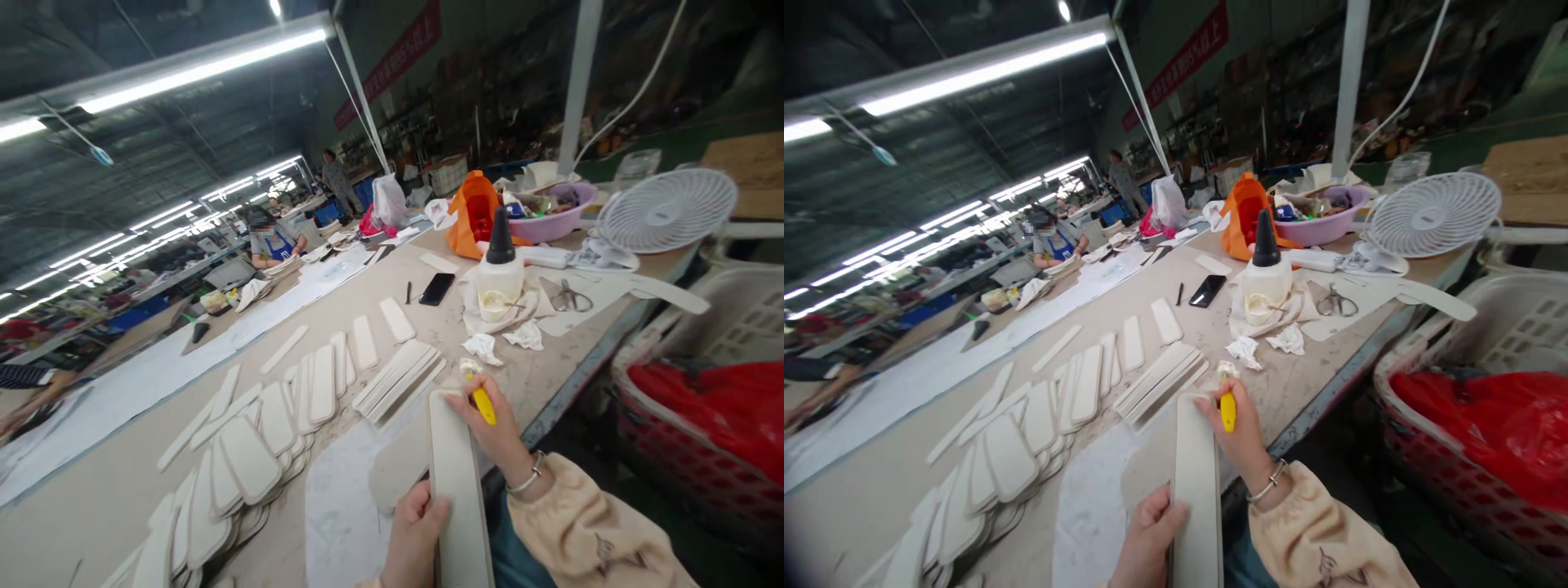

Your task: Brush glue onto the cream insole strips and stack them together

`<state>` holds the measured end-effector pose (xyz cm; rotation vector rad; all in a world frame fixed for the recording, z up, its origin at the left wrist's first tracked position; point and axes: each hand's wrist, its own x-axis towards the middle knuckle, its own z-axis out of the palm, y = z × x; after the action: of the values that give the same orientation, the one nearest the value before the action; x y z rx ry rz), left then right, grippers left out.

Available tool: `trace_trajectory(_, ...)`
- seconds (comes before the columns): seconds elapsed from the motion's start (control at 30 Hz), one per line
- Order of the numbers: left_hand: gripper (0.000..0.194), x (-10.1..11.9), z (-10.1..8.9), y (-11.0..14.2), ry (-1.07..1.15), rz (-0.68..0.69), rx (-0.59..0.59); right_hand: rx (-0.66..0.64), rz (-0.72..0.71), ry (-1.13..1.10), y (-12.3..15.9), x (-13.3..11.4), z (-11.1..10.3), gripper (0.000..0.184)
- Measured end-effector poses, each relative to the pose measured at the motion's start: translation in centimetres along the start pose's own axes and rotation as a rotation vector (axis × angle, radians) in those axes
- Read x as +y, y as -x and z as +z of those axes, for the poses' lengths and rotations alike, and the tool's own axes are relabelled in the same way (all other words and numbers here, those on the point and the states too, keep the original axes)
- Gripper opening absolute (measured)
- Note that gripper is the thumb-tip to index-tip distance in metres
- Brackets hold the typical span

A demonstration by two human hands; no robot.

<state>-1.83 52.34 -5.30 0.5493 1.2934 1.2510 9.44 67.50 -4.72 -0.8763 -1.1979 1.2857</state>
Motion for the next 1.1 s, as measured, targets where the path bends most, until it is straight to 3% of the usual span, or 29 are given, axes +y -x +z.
trace_trajectory(0.13,0.041,2.3,-2.1,0.3,0.026,0.014,0.060,-0.004,-0.023,-0.065,0.1,0.2,0.2,0.033)
trace_trajectory(0.27,0.038,7.7,-6.5,-0.7,-0.092,0.110,0.157,-0.003,-0.012,-0.085,0.4,0.5,0.2,0.033)
trace_trajectory(0.4,0.046,13.4,-11.7,-3.9,-0.239,0.218,0.353,-0.024,-0.019,-0.034,0.7,0.4,0.3,0.030)
trace_trajectory(0.53,0.042,16.8,-16.1,-8.2,-0.345,0.218,0.480,-0.027,0.008,0.014,0.6,0.7,0.4,0.027)
trace_trajectory(0.73,0.031,19.9,-19.4,-11.8,-0.662,0.190,0.739,-0.089,-0.053,0.093,0.7,1.5,0.4,0.024)
trace_trajectory(0.83,0.047,19.0,-19.6,-12.5,-0.781,0.249,0.785,-0.134,-0.056,0.094,0.7,1.4,0.3,0.022)
trace_trajectory(0.9,0.052,16.5,-19.2,-12.1,-0.962,0.359,0.732,-0.158,-0.034,0.066,0.7,1.2,0.2,0.023)
trace_trajectory(1.03,0.043,9.3,-16.4,-7.7,-1.237,0.726,0.479,-0.131,0.017,-0.016,1.0,0.7,0.1,0.027)
trace_trajectory(1.1,0.040,6.1,-14.5,-4.8,-1.269,0.867,0.415,-0.093,0.031,-0.062,1.0,0.5,-0.1,0.028)
